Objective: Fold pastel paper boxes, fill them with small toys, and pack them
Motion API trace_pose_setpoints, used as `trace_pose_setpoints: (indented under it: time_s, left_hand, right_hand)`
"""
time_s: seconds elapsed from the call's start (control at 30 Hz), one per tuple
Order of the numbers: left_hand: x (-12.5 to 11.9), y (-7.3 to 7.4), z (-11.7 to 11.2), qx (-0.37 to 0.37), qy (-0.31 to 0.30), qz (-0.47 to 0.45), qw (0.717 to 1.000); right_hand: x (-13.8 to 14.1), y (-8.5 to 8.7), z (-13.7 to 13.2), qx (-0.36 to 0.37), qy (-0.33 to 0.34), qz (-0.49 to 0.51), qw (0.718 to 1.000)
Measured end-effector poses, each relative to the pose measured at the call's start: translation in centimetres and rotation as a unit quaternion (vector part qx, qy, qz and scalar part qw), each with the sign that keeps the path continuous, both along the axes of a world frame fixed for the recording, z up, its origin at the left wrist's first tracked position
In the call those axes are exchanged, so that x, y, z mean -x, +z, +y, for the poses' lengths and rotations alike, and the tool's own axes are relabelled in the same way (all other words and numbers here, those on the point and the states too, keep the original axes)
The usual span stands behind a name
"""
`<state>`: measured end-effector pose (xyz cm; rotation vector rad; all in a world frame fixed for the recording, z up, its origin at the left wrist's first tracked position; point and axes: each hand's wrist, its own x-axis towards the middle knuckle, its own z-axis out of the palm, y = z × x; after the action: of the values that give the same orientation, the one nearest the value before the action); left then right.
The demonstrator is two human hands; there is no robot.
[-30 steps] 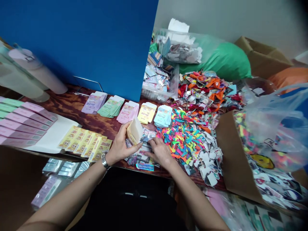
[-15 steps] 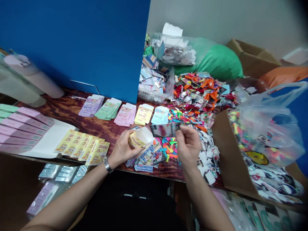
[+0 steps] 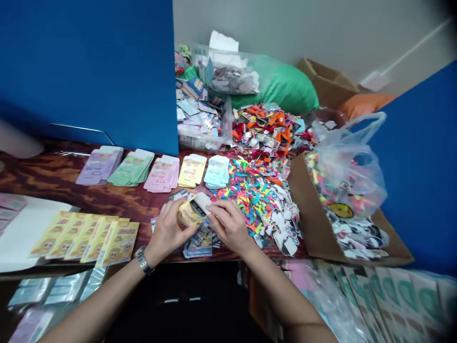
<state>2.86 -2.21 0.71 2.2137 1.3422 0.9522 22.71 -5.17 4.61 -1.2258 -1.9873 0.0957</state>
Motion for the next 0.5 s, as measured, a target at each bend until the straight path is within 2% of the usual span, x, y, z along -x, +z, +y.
trace_pose_setpoints:
  time_s: [0.07,0.13,0.17,0.23,0.3,0.37,0.5]
  left_hand:
    - [0.1,-0.1,0.1,0.008,-0.012,-0.005,1.0]
    - [0.1,-0.1,0.1,0.015,-0.024,-0.011,1.0]
    - [0.1,-0.1,0.0,0.018,-0.029,-0.014,0.999]
    - [0.0,-0.1,0.0,0.024,-0.042,-0.019,0.999]
    - [-0.2,-0.3,-0.1,0.03,-0.049,-0.022,0.998]
    - [-0.3,-0.5,-0.1,0.037,-0.05,-0.022,0.998]
    - [-0.5,-0.9,-0.3,0.045,-0.046,-0.01,0.998]
  right_hand:
    - [-2.2,-0.8,0.1,0.018,-0.036,0.004,0.999]
    - [-5.2,-1.8,0.4,0.061,-0.113,-0.028,0.991]
    - [-6.9,-2.4,0.6,0.094,-0.163,-0.059,0.98]
    - [-10.0,-3.4,1.0,0.171,-0.258,-0.138,0.941]
    - [-12.4,-4.2,1.2,0.209,-0.294,-0.17,0.917]
    - [-13.6,-4.7,1.2,0.235,-0.307,-0.194,0.902]
    - [-13.5,-5.5,1.4,0.272,-0.325,-0.237,0.874]
